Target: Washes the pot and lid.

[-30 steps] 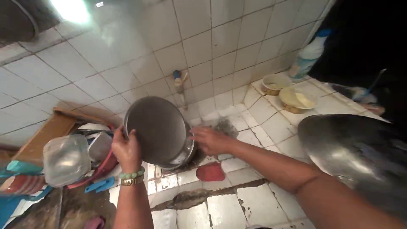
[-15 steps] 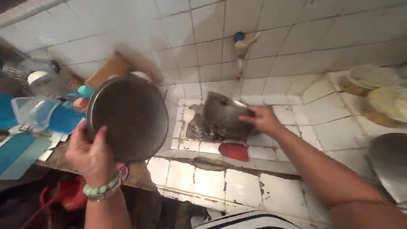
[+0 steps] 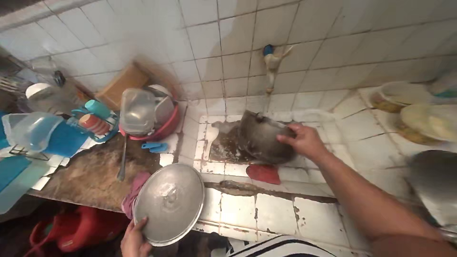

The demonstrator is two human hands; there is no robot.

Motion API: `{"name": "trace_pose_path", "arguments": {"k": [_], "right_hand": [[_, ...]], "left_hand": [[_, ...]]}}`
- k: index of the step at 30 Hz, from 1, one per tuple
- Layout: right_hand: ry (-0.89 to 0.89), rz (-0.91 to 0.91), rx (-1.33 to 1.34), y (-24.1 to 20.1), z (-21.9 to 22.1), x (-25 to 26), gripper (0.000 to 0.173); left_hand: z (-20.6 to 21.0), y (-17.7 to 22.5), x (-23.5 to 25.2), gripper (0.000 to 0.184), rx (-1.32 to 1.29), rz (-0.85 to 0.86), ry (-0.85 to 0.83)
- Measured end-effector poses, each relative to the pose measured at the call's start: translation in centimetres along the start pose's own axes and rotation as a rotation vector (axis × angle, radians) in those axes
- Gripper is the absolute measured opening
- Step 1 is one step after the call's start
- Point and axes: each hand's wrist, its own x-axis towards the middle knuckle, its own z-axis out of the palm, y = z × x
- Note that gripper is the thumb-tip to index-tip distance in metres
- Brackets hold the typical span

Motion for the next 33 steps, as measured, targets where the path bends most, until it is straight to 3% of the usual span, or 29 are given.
{"name": "trace_pose_path", "arguments": {"k": [3,6,9,13,15,21,27,29,32,33], "right_hand": [[-0.121,-0.143,-0.331,0.8,3.5,-1.0,0.038],[0.003,-0.290,-0.421,4.0,7.0,-2.9,0.031],[0.081,-0.317,-0.428,6.0,8.7,-4.0,0.031],[-0.294,-0.025,-0.481,3.0,7.2,-2.8,0.041],[-0.389,0.050,-0.467,2.3,6.9,-2.1,0.040],[-0.448,0.041,-0.460,2.4,6.3,-2.2,0.036],[-0.480,0.060,-0.476,2.2,6.2,-2.2,0.038],[-0.481,0.063,-0.484,2.3,6.0,-2.2,0.037],[-0.376,0.038,-0.445,2.5,6.6,-2.4,0.034],[-0.304,0.024,-0.415,2.5,7.2,-2.5,0.034]], "left_hand": [[0.0,-0.7,0.6,0.041,-0.019,0.014,0.032],[0.4,0.1,0.6,0.043,0.033,0.106,0.074],[0.7,1.3,0.4,0.053,0.134,0.207,0.068],[0.7,1.5,1.3,0.056,0.193,0.254,0.033],[0.9,1.5,1.3,0.057,0.202,0.255,0.039],[0.8,1.8,1.5,0.061,0.326,0.250,0.016],[1.0,2.3,1.3,0.055,0.289,0.202,0.063],[0.8,2.6,0.5,0.055,0.399,0.360,0.134],[1.0,4.2,-1.0,0.047,0.608,1.040,0.217],[2.4,5.2,-1.8,0.042,0.579,1.229,0.155]]}}
